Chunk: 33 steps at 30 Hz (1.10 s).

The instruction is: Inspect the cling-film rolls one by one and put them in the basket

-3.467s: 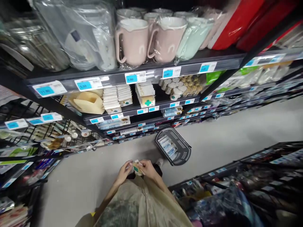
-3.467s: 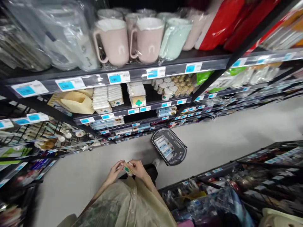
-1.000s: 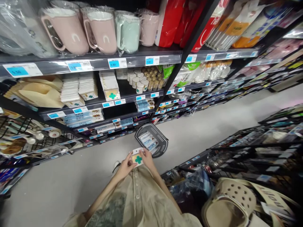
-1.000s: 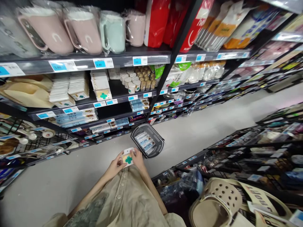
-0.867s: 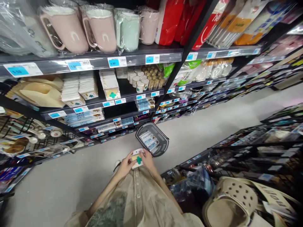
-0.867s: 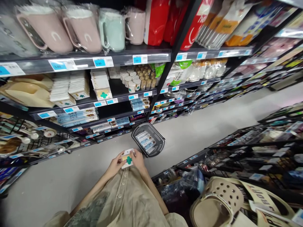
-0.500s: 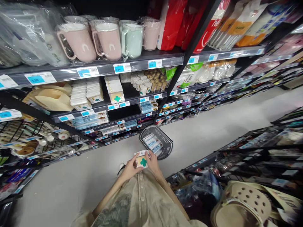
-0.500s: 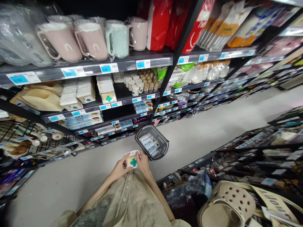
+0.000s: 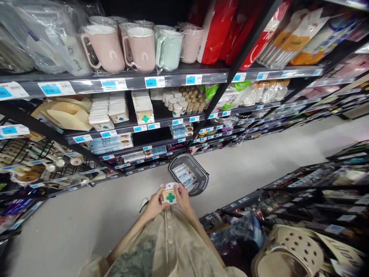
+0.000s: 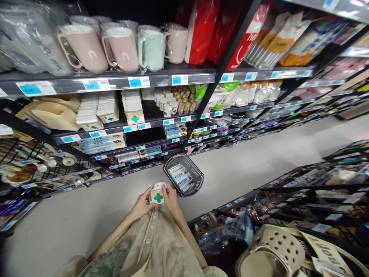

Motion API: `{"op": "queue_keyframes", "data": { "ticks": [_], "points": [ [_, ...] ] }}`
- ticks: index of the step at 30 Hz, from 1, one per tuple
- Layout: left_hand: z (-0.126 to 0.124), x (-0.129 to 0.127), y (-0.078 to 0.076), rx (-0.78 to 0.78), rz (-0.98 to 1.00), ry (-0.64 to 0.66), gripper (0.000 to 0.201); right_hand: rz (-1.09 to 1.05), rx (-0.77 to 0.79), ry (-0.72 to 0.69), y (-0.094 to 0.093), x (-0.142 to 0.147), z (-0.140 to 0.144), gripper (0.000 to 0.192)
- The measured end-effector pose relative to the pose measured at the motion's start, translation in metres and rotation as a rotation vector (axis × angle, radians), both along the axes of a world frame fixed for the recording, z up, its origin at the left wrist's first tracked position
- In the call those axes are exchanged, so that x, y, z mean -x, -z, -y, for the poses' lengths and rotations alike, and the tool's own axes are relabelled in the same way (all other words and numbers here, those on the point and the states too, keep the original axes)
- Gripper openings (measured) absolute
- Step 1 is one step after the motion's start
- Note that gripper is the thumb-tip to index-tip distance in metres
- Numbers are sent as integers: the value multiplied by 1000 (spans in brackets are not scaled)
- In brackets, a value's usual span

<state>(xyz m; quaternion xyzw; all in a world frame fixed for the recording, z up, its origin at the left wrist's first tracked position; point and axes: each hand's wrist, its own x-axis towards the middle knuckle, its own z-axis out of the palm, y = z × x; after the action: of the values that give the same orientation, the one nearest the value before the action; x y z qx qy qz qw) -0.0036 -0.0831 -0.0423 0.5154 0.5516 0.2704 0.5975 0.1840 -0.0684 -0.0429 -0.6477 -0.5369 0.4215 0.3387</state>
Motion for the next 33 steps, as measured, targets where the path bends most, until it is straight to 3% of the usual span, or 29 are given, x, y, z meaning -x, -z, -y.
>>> {"op": "queue_keyframes", "data": {
  "ticks": [6, 12, 18, 22, 26, 30, 33],
  "points": [
    [-6, 1, -18, -44, 147, -13, 77, -267, 28, 195, -12, -1, -25, 54],
    [-5, 12, -8, -6, 147, 5, 58, -354, 100, 352, -1, -13, -49, 64],
    [3, 12, 20, 92, 40, 47, 51, -333, 202, 222, 29, -8, -18, 70],
    [7, 10, 28, 80, -24, 17, 54, -299, 227, 96, 35, -6, -7, 69],
    [4, 11, 17, 16, 27, 3, 76, -306, 248, 48, 28, -10, -22, 67],
    [-5, 14, -2, -92, -25, 3, 54, -386, 241, 68, 21, -8, -39, 65],
    [-12, 22, -13, -142, -81, -26, 42, -501, 296, -1, 20, -3, -47, 64]
  ]
}}
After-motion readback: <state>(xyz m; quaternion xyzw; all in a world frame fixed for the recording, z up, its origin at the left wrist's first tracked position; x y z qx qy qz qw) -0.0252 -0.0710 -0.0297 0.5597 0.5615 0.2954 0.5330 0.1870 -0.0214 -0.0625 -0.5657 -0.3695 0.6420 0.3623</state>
